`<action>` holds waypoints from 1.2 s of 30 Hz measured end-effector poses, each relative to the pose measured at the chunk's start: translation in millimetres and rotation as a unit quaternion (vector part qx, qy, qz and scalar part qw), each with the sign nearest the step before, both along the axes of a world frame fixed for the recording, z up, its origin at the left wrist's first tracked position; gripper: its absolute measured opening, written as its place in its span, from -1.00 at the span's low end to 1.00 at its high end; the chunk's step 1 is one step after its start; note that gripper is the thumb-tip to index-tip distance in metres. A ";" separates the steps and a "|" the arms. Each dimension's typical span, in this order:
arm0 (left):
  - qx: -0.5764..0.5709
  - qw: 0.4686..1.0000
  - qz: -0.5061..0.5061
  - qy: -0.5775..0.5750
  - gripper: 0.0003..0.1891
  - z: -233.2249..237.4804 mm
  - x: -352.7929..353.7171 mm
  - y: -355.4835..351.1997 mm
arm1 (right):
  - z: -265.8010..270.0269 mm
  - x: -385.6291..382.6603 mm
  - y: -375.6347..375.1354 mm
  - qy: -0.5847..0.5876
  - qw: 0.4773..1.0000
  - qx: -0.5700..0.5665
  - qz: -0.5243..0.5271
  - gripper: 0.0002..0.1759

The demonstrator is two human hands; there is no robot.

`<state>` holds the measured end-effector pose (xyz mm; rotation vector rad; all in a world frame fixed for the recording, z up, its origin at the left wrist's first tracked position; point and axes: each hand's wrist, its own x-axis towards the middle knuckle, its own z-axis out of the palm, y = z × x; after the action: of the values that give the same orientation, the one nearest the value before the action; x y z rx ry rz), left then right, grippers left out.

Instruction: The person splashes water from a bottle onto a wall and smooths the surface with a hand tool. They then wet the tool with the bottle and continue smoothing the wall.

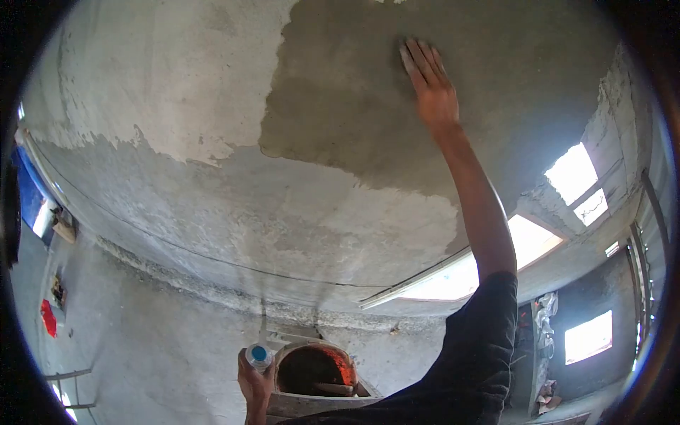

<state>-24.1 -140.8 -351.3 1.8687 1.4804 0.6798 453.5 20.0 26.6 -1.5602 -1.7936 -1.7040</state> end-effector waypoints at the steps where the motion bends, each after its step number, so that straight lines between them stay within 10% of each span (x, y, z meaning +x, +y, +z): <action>1: -0.003 1.000 0.003 0.002 -0.27 -1.0 -0.6 0.2 | 13.8 -0.9 11.6 -0.043 0.999 0.003 0.014 -0.19; 11: 0.001 1.000 -0.005 0.011 -0.26 -4.0 -2.0 2.1 | -82.2 41.5 -25.7 -0.022 0.993 -0.111 -0.036 -0.23; 20: -0.017 1.000 -0.004 0.012 -0.26 -2.8 -1.1 2.3 | 27.3 3.0 27.0 0.108 0.990 0.079 0.050 0.02; 29: -0.020 1.000 -0.007 0.009 -0.25 -3.9 -1.6 1.8 | -149.2 -27.3 56.9 0.046 0.968 -0.235 0.074 -0.02; 36: -0.028 1.000 -0.007 0.011 -0.26 -2.5 -1.1 1.5 | 19.6 -17.6 29.4 0.195 0.967 0.127 0.102 -0.10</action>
<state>-25.1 -139.3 -353.8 1.8481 1.4834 0.6073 435.8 49.3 46.2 -1.4250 -1.4218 -1.3553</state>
